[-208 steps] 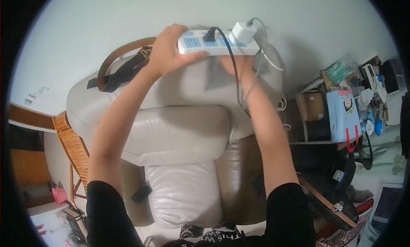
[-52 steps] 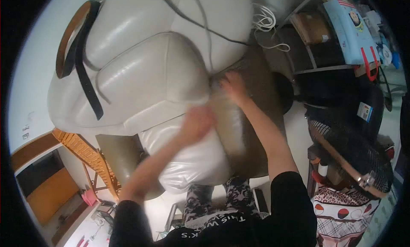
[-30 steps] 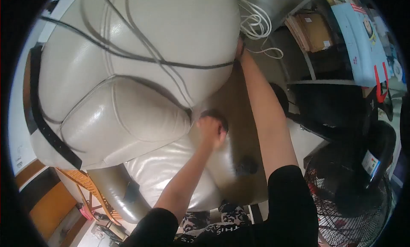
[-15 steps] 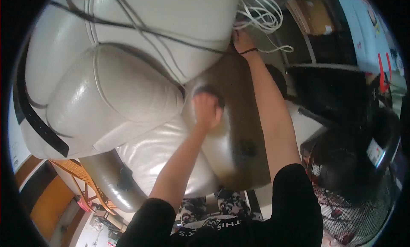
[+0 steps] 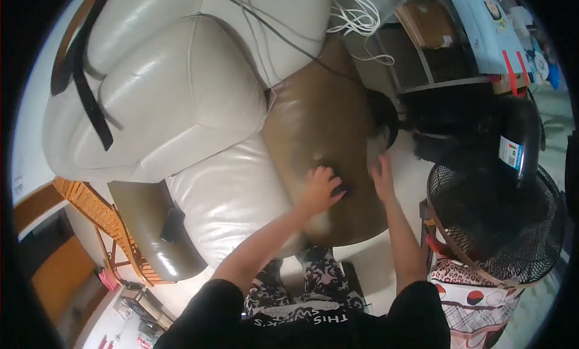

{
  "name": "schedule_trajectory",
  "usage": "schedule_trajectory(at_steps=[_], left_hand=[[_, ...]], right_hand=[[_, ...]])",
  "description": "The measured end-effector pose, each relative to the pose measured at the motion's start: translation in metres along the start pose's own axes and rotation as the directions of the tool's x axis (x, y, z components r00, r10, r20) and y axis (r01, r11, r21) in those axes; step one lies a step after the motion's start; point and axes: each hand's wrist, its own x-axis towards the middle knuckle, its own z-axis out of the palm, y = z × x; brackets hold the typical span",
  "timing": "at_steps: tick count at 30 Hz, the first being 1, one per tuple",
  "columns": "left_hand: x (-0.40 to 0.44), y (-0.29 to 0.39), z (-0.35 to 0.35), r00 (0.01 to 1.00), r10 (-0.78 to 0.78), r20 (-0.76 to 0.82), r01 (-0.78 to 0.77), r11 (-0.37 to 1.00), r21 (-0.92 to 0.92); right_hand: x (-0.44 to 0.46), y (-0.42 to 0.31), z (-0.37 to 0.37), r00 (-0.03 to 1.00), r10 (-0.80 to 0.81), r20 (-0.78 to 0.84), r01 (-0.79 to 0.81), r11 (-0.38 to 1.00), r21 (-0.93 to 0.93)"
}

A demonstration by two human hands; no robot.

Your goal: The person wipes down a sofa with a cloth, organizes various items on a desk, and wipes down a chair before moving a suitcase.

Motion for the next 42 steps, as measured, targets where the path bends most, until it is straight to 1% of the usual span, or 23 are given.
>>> schedule_trajectory(at_steps=[1,4,6,8,9,11,12,14,17,20,21,22,24,26,27,28,29,32,33,35,37,40,42], left_hand=[[-0.012,-0.008,-0.009,0.997,-0.073,-0.041,0.070,0.995,-0.072],[-0.057,-0.015,-0.072,0.956,-0.285,-0.065,0.275,0.952,-0.131],[-0.096,-0.018,-0.113,0.926,-0.364,-0.102,0.356,0.930,-0.086],[-0.135,-0.023,-0.144,0.890,-0.453,-0.061,0.454,0.891,0.001],[-0.161,-0.027,-0.149,0.862,-0.490,-0.128,0.494,0.869,0.002],[-0.187,-0.021,-0.172,0.749,-0.658,-0.080,0.661,0.750,0.008],[-0.200,-0.020,-0.176,0.746,-0.661,-0.082,0.664,0.748,0.011],[-0.218,-0.018,-0.181,0.674,-0.725,-0.141,0.733,0.680,0.005],[-0.236,-0.016,-0.171,0.583,-0.793,-0.174,0.793,0.603,-0.087],[-0.237,-0.004,-0.161,0.589,-0.791,-0.165,0.776,0.611,-0.158],[-0.233,0.000,-0.159,0.583,-0.798,-0.150,0.779,0.602,-0.174],[-0.227,0.001,-0.157,0.580,-0.800,-0.155,0.779,0.600,-0.181],[-0.211,0.001,-0.166,0.710,-0.692,-0.132,0.690,0.720,-0.066],[-0.207,-0.013,-0.170,0.711,-0.676,-0.193,0.675,0.733,-0.083],[-0.202,-0.018,-0.176,0.703,-0.685,-0.193,0.676,0.727,-0.121],[-0.197,-0.022,-0.184,0.695,-0.692,-0.195,0.674,0.721,-0.157],[-0.194,-0.024,-0.193,0.700,-0.683,-0.207,0.661,0.730,-0.172],[-0.207,-0.030,-0.209,0.735,-0.641,-0.221,0.632,0.766,-0.116],[-0.211,-0.026,-0.212,0.716,-0.664,-0.218,0.649,0.747,-0.145],[-0.224,-0.030,-0.208,0.684,-0.698,-0.213,0.673,0.716,-0.185],[-0.235,-0.029,-0.196,0.687,-0.701,-0.190,0.683,0.713,-0.160],[-0.233,-0.026,-0.177,0.696,-0.708,-0.123,0.696,0.707,-0.129],[-0.222,-0.032,-0.164,0.769,-0.634,-0.089,0.630,0.774,-0.069]], right_hand=[[-0.036,0.030,-0.001,1.000,-0.027,-0.009,0.027,1.000,-0.009],[-0.099,0.017,-0.013,0.999,0.025,0.043,-0.021,0.996,-0.087],[-0.102,0.006,-0.012,0.954,-0.298,0.046,0.286,0.848,-0.445],[-0.037,-0.052,-0.009,0.894,-0.441,0.081,0.432,0.798,-0.420],[-0.002,-0.072,0.007,0.874,-0.481,0.070,0.467,0.790,-0.397],[0.068,-0.105,0.050,0.796,-0.604,-0.040,0.521,0.718,-0.463],[0.094,-0.134,0.065,0.847,-0.531,0.013,0.465,0.730,-0.501],[0.131,-0.169,0.103,0.759,-0.650,-0.032,0.543,0.660,-0.519],[0.147,-0.203,0.158,0.741,-0.670,0.041,0.569,0.594,-0.569],[0.139,-0.209,0.186,0.784,-0.619,0.052,0.513,0.598,-0.616],[0.133,-0.203,0.185,0.721,-0.655,0.225,0.625,0.476,-0.619],[0.128,-0.195,0.181,0.638,-0.664,0.390,0.724,0.345,-0.597],[0.098,-0.177,0.168,0.551,-0.693,0.465,0.810,0.310,-0.498],[0.035,-0.135,0.161,0.437,-0.719,0.541,0.899,0.327,-0.292],[-0.014,-0.103,0.166,0.602,-0.607,0.519,0.753,0.649,-0.113],[-0.061,-0.082,0.142,0.506,-0.629,0.590,0.816,0.571,-0.090],[-0.101,-0.058,0.120,0.283,-0.612,0.739,0.925,0.379,-0.041],[-0.158,-0.031,0.057,0.040,-0.452,0.891,0.962,0.258,0.088],[-0.156,-0.023,0.053,0.046,-0.447,0.893,0.962,0.262,0.082],[-0.133,-0.011,0.057,0.010,-0.398,0.917,0.901,0.402,0.165],[-0.096,-0.046,0.065,0.234,-0.361,0.903,0.901,0.430,-0.061],[-0.019,-0.089,0.085,0.439,-0.531,0.725,0.888,0.378,-0.261],[0.044,-0.125,0.096,0.589,-0.704,0.398,0.786,0.384,-0.485]])
